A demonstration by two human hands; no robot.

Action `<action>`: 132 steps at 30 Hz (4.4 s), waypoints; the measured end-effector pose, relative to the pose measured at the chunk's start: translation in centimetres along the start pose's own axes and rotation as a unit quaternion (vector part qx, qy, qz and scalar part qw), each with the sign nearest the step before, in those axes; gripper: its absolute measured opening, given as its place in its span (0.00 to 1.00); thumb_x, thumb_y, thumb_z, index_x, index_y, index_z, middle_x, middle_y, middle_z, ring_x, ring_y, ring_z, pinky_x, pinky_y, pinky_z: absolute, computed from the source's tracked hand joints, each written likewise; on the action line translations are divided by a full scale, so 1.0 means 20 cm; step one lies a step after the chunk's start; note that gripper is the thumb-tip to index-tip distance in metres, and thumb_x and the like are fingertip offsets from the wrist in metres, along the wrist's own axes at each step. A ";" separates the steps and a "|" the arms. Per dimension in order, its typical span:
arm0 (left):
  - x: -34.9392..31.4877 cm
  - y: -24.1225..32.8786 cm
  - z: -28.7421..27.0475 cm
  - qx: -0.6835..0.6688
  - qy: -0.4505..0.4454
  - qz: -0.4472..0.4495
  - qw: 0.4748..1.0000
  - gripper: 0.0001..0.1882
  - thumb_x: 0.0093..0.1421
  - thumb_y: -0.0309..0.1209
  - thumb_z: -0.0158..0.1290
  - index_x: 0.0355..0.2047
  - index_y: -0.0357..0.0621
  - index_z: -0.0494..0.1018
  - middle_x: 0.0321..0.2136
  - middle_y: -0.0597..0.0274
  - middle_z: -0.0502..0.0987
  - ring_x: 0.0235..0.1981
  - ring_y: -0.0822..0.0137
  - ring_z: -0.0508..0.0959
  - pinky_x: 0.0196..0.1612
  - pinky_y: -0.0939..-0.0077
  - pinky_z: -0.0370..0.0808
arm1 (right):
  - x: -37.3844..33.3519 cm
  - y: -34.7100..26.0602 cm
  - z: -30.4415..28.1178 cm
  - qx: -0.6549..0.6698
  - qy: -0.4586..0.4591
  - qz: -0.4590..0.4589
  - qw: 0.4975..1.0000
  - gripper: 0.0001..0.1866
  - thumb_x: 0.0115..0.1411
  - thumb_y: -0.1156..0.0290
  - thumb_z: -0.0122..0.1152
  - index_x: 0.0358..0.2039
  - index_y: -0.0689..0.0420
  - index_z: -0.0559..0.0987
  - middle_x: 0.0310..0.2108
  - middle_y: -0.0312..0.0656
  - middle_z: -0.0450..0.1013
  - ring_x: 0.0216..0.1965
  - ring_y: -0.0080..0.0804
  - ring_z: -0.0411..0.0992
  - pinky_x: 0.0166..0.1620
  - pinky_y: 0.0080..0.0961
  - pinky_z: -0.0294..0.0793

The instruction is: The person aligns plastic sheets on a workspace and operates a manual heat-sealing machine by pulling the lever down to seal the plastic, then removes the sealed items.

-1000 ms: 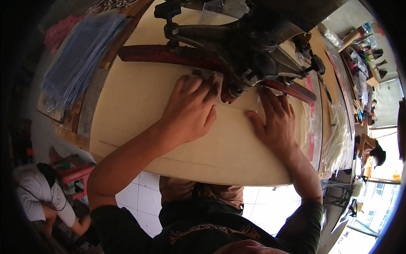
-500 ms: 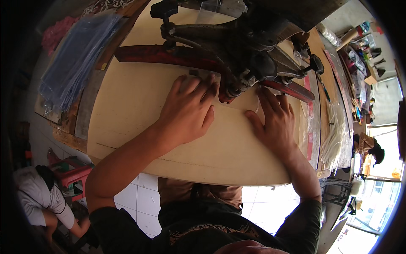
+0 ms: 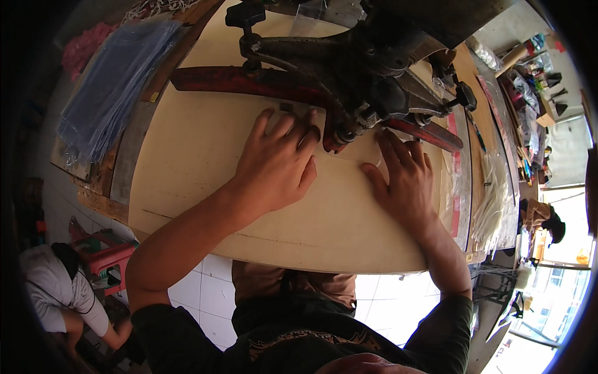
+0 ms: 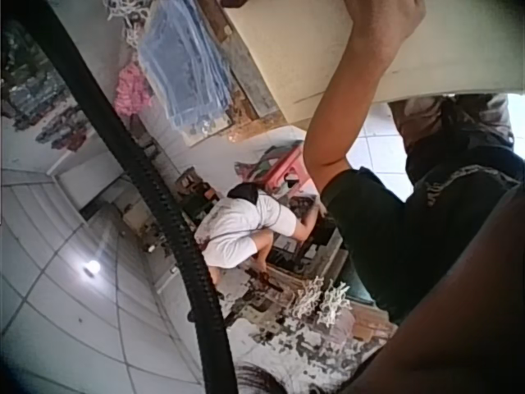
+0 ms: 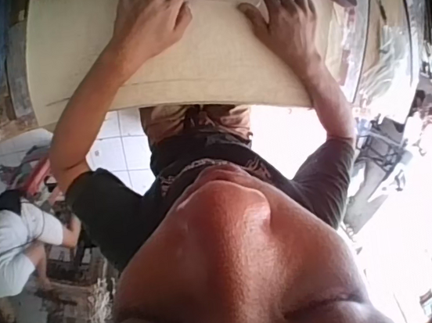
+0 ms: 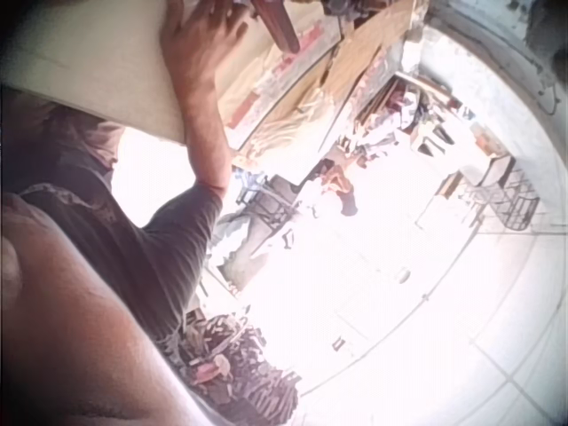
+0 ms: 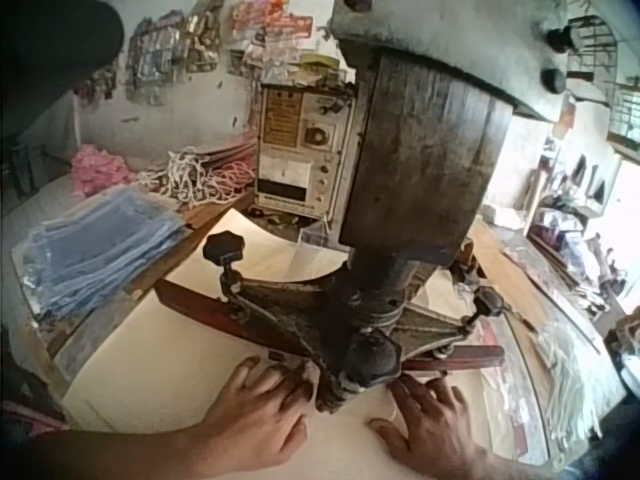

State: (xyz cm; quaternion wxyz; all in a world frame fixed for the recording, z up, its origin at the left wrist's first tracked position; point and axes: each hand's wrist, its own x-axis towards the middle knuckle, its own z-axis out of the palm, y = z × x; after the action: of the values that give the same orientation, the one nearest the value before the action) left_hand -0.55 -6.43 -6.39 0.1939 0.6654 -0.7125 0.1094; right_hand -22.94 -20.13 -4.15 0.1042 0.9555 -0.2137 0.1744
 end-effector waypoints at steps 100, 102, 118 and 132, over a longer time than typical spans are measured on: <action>0.02 0.02 0.00 0.034 -0.017 -0.029 0.999 0.28 0.53 0.34 0.55 0.54 0.36 0.72 0.59 0.50 0.71 0.55 0.56 0.71 0.66 0.44 0.60 | 0.01 -0.02 -0.01 0.016 -0.023 0.005 1.000 0.30 0.62 0.53 0.64 0.54 0.66 0.78 0.55 0.51 0.75 0.47 0.46 0.73 0.45 0.39 0.73; 0.02 0.02 0.00 0.036 -0.017 -0.029 0.999 0.27 0.53 0.34 0.55 0.53 0.36 0.72 0.59 0.50 0.71 0.55 0.56 0.71 0.66 0.44 0.60 | 0.01 -0.01 -0.01 0.012 -0.021 0.002 1.000 0.30 0.62 0.53 0.64 0.54 0.66 0.78 0.55 0.51 0.75 0.47 0.46 0.73 0.45 0.39 0.73; 0.02 0.01 0.02 0.017 0.018 -0.017 1.000 0.28 0.52 0.32 0.54 0.53 0.33 0.72 0.54 0.48 0.74 0.53 0.54 0.71 0.64 0.46 0.62 | 0.00 -0.01 -0.01 0.016 -0.006 0.005 1.000 0.30 0.60 0.53 0.65 0.54 0.65 0.77 0.54 0.50 0.76 0.46 0.45 0.73 0.45 0.39 0.74; 0.03 0.01 0.01 0.034 0.000 0.002 0.999 0.26 0.53 0.34 0.54 0.51 0.33 0.74 0.57 0.47 0.74 0.55 0.53 0.71 0.63 0.49 0.63 | -0.02 0.00 0.01 0.056 0.014 0.025 0.998 0.28 0.60 0.54 0.66 0.53 0.63 0.78 0.52 0.47 0.77 0.46 0.43 0.74 0.45 0.38 0.75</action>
State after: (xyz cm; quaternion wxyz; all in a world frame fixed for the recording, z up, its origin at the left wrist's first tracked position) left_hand -0.69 -7.02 -6.25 0.1713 0.6703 -0.7095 0.1336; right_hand -23.30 -20.07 -4.42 0.0490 0.9517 -0.2260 0.2022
